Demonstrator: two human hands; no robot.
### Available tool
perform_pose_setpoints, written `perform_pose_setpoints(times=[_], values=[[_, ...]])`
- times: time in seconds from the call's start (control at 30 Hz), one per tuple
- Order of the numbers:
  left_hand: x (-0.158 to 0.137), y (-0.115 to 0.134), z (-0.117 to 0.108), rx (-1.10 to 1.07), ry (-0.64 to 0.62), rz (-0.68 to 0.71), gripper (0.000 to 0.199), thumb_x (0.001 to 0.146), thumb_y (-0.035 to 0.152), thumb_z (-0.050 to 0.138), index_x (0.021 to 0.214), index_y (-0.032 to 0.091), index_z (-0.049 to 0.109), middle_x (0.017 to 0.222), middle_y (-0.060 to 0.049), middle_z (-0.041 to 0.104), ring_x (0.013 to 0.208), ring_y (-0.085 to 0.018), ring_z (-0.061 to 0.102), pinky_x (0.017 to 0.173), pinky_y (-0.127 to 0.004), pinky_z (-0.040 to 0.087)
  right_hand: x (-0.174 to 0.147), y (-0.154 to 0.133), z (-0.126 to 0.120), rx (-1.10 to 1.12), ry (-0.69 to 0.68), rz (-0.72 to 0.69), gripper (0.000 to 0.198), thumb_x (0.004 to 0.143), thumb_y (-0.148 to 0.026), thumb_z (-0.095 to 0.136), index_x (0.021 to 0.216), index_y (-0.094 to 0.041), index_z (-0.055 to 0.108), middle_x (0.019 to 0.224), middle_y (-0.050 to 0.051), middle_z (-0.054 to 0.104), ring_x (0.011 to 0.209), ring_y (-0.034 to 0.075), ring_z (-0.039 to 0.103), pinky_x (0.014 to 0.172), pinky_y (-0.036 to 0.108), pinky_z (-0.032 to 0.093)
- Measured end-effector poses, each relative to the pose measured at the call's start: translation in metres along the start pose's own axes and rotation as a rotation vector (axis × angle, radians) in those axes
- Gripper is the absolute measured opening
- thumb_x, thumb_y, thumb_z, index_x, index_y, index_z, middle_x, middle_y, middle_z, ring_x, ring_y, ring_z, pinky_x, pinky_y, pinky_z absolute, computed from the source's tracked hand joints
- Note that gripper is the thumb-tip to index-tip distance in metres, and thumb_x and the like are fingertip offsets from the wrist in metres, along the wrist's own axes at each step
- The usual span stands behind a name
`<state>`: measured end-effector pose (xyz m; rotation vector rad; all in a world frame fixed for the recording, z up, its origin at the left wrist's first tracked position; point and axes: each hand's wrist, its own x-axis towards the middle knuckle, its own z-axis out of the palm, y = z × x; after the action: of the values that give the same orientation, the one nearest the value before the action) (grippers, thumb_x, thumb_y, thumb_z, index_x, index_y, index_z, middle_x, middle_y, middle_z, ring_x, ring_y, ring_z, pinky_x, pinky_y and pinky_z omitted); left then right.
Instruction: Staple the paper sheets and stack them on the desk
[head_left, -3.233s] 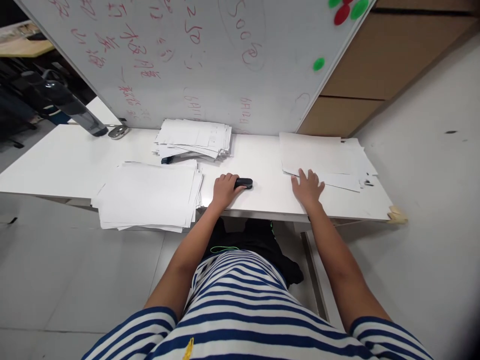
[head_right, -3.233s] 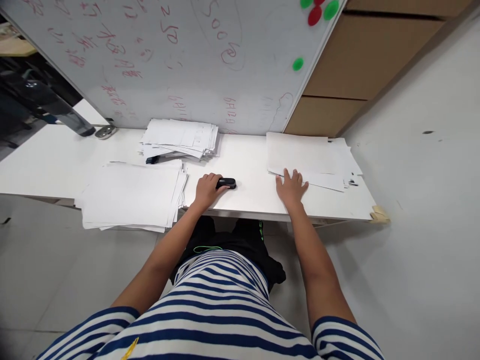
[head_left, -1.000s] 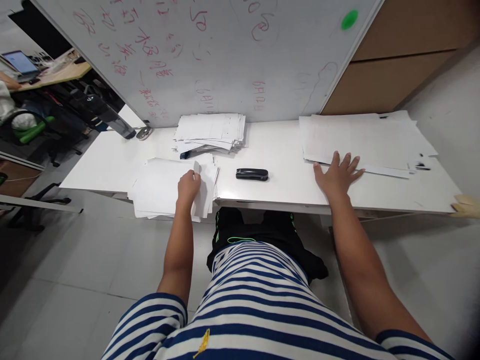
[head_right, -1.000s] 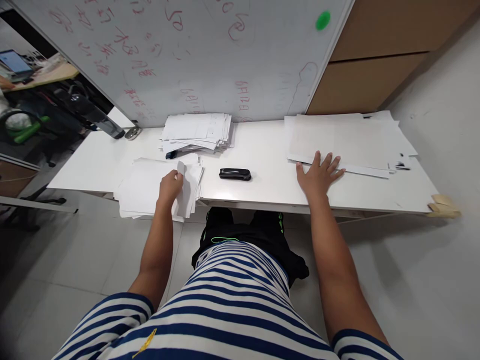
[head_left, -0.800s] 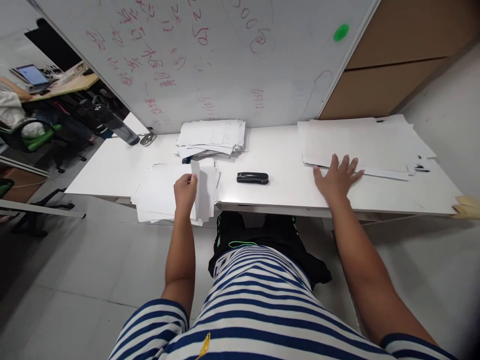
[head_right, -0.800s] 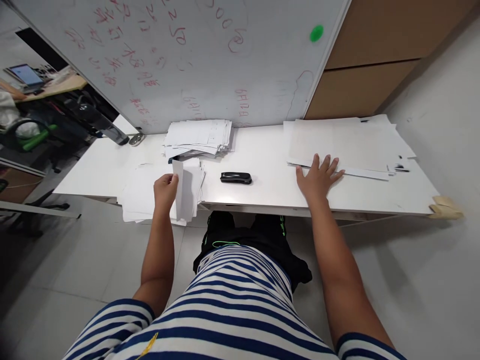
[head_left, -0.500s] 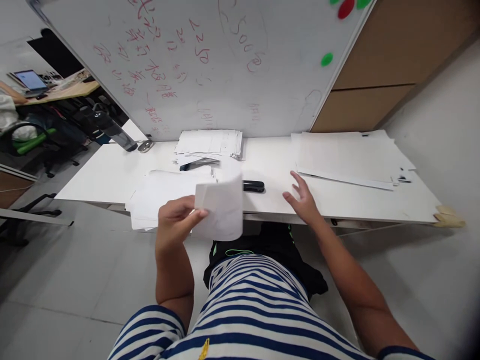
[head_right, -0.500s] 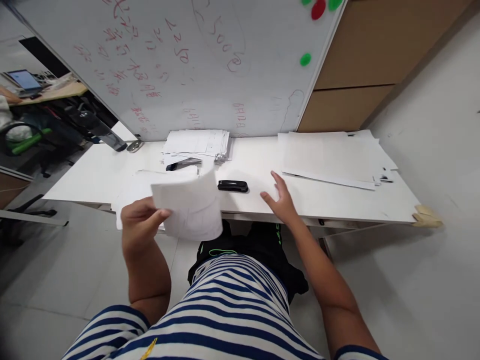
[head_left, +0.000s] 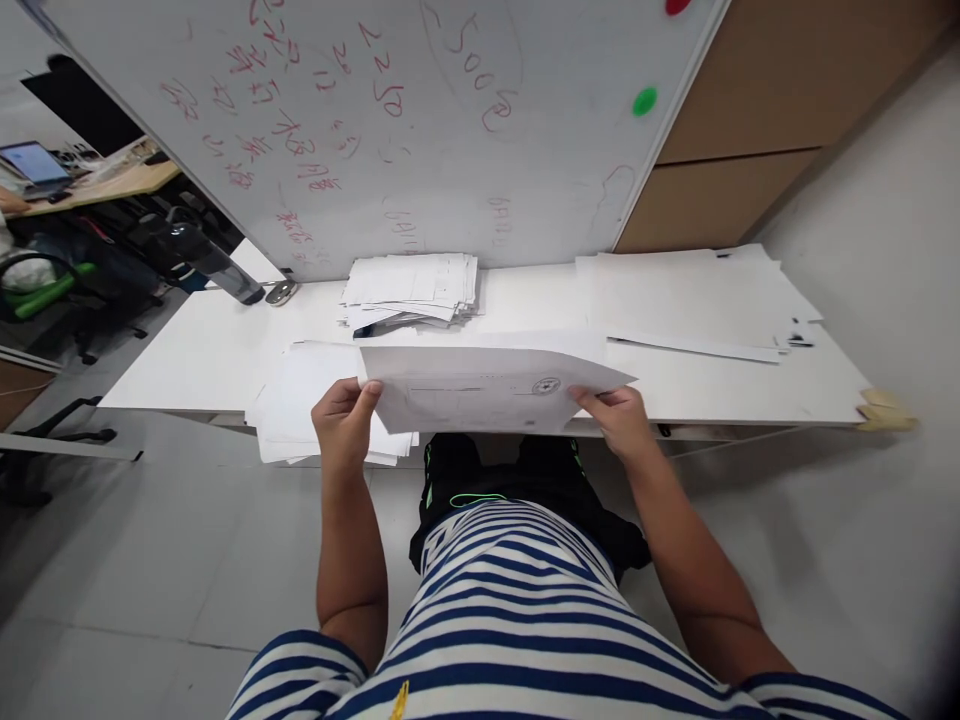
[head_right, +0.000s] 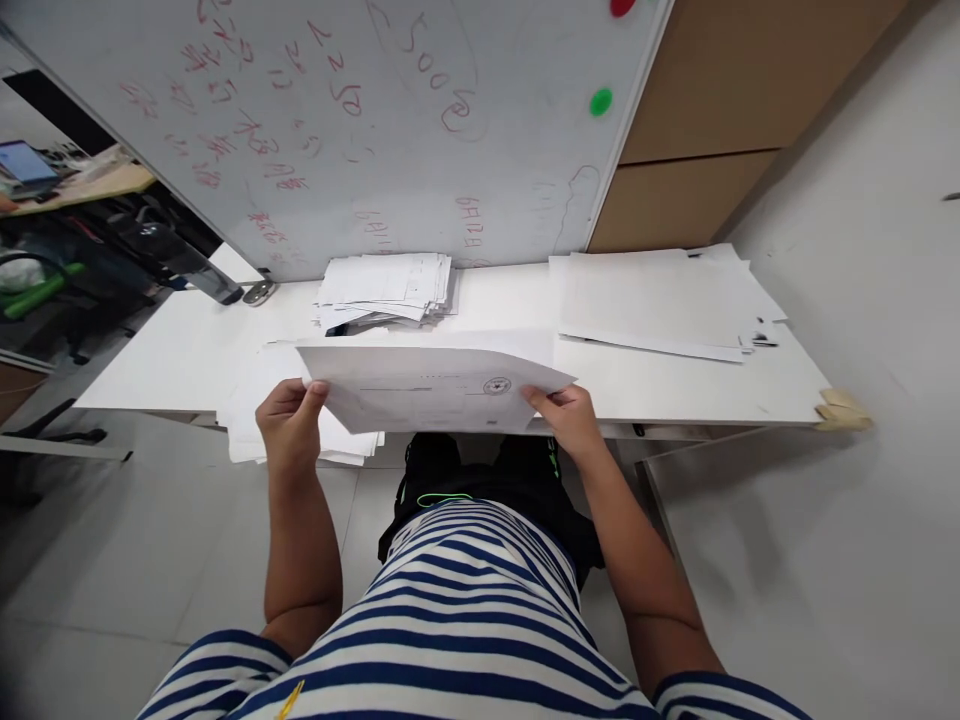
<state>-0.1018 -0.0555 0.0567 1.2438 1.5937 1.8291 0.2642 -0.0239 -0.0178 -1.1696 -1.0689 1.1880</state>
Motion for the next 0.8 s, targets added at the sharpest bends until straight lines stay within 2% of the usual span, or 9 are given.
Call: perform_pose_setpoints(times=[0.13, 0.2, 0.33, 0.4, 0.47, 0.57, 0.63, 0.73, 0.8], values=[[-0.004, -0.005, 0.017, -0.152, -0.087, 0.094, 0.036, 0.062, 0.039, 0.095, 0.069, 0.019, 0.066, 0.067, 0.003, 0.067, 0.066, -0.011, 0.064, 0.066, -0.025, 0.054, -0.001, -0.029, -0.017, -0.065, 0.223, -0.291, 0.034, 0.076, -0.047, 0.087, 0.097, -0.022, 0.082, 0.100, 0.006, 0.080, 0.102, 0.030, 0.074, 0.091, 0.046, 0.060], [-0.007, -0.015, 0.030, -0.187, -0.165, 0.068, 0.035, 0.062, 0.036, 0.096, 0.076, 0.019, 0.068, 0.075, 0.002, 0.070, 0.071, -0.012, 0.067, 0.069, -0.025, 0.055, 0.001, -0.030, -0.023, -0.067, 0.270, -0.371, 0.033, 0.076, -0.045, 0.086, 0.100, -0.023, 0.081, 0.101, 0.005, 0.080, 0.103, 0.028, 0.073, 0.091, 0.043, 0.060], [-0.013, -0.045, 0.063, -0.207, -0.250, -0.127, 0.040, 0.065, 0.040, 0.094, 0.091, 0.019, 0.070, 0.082, -0.001, 0.072, 0.075, -0.013, 0.067, 0.072, -0.025, 0.055, 0.015, -0.014, -0.024, -0.108, 0.310, -0.324, 0.040, 0.074, -0.053, 0.086, 0.095, -0.020, 0.079, 0.098, 0.007, 0.079, 0.097, 0.026, 0.073, 0.091, 0.044, 0.059], [-0.013, -0.053, 0.078, -0.222, -0.197, -0.181, 0.042, 0.068, 0.043, 0.092, 0.091, 0.018, 0.068, 0.081, 0.000, 0.070, 0.075, -0.012, 0.066, 0.072, -0.024, 0.054, 0.024, -0.011, -0.020, -0.135, 0.332, -0.336, 0.044, 0.075, -0.057, 0.083, 0.096, -0.019, 0.078, 0.097, 0.007, 0.079, 0.097, 0.026, 0.073, 0.093, 0.044, 0.058], [-0.010, -0.053, 0.087, -0.239, -0.121, -0.146, 0.043, 0.070, 0.045, 0.091, 0.093, 0.019, 0.066, 0.085, 0.000, 0.071, 0.079, -0.012, 0.067, 0.077, -0.026, 0.054, 0.029, -0.015, -0.016, -0.189, 0.319, -0.398, 0.044, 0.081, -0.059, 0.078, 0.099, -0.019, 0.078, 0.099, 0.007, 0.078, 0.099, 0.026, 0.072, 0.096, 0.044, 0.056], [-0.007, -0.046, 0.090, -0.228, -0.059, -0.020, 0.043, 0.072, 0.047, 0.089, 0.095, 0.020, 0.063, 0.090, -0.001, 0.070, 0.086, -0.014, 0.068, 0.082, -0.028, 0.055, 0.027, -0.020, -0.011, -0.294, 0.321, -0.472, 0.042, 0.086, -0.057, 0.074, 0.105, -0.020, 0.077, 0.103, 0.008, 0.078, 0.104, 0.027, 0.072, 0.098, 0.044, 0.055], [-0.010, -0.045, 0.088, -0.177, -0.065, 0.011, 0.042, 0.073, 0.046, 0.088, 0.093, 0.021, 0.062, 0.087, 0.001, 0.069, 0.084, -0.013, 0.067, 0.081, -0.027, 0.054, 0.020, -0.016, -0.008, -0.341, 0.332, -0.453, 0.041, 0.087, -0.055, 0.072, 0.105, -0.018, 0.077, 0.103, 0.010, 0.079, 0.103, 0.027, 0.072, 0.096, 0.042, 0.055], [-0.021, -0.056, 0.087, -0.136, -0.087, -0.068, 0.043, 0.071, 0.047, 0.089, 0.087, 0.020, 0.060, 0.081, 0.001, 0.067, 0.078, -0.013, 0.065, 0.076, -0.026, 0.053, 0.008, 0.004, -0.001, -0.343, 0.322, -0.355, 0.040, 0.088, -0.054, 0.069, 0.102, -0.018, 0.076, 0.099, 0.009, 0.079, 0.099, 0.026, 0.072, 0.092, 0.040, 0.055], [-0.027, -0.067, 0.087, -0.161, -0.105, -0.135, 0.047, 0.069, 0.049, 0.089, 0.093, 0.020, 0.060, 0.088, -0.001, 0.070, 0.086, -0.016, 0.068, 0.080, -0.028, 0.054, 0.002, 0.019, 0.004, -0.269, 0.328, -0.299, 0.040, 0.088, -0.055, 0.069, 0.104, -0.018, 0.075, 0.100, 0.009, 0.079, 0.100, 0.025, 0.071, 0.094, 0.039, 0.055]])
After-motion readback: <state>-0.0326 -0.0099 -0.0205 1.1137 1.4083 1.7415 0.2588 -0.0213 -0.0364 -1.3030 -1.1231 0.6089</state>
